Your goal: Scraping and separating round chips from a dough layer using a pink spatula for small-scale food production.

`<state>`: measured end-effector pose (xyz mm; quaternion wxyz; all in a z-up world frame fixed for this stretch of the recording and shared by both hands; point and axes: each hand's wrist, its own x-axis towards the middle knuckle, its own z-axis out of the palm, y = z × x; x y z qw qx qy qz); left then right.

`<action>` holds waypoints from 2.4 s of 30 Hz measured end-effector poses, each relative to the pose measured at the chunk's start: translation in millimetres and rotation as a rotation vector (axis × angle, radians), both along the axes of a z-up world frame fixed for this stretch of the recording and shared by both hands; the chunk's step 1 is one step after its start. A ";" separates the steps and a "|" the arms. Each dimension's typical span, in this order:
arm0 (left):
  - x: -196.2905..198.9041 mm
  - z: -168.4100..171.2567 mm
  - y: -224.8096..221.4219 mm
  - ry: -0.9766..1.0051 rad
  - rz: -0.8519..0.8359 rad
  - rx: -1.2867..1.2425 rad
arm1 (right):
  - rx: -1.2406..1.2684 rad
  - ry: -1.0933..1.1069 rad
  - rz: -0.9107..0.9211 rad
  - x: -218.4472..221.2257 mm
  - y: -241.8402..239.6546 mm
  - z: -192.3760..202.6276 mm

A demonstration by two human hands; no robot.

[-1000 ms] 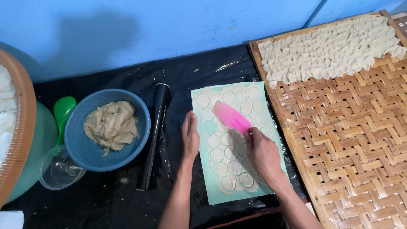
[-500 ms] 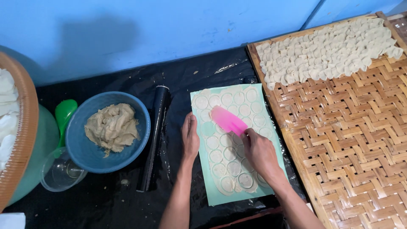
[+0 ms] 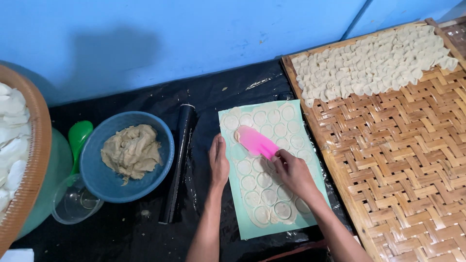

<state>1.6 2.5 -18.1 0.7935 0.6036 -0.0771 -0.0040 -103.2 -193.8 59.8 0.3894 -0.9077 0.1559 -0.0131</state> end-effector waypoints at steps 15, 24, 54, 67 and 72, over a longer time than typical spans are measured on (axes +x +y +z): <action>3.8 -35.1 2.4 0.047 0.015 0.049 | 0.548 0.076 -0.029 -18.4 -45.1 1.1; -0.9 5.7 0.1 0.006 -0.032 -0.040 | -0.033 -0.081 -0.287 -20.5 -120.8 -10.1; -0.3 0.4 0.8 0.013 0.005 0.037 | -0.414 -0.201 -0.245 -12.1 -93.0 20.5; 1.2 -4.9 0.2 0.022 0.040 0.049 | -0.145 -0.194 -0.027 6.9 16.4 43.0; 2.3 -4.4 -0.8 0.020 0.025 0.011 | -0.111 -0.044 -0.099 8.7 17.7 51.9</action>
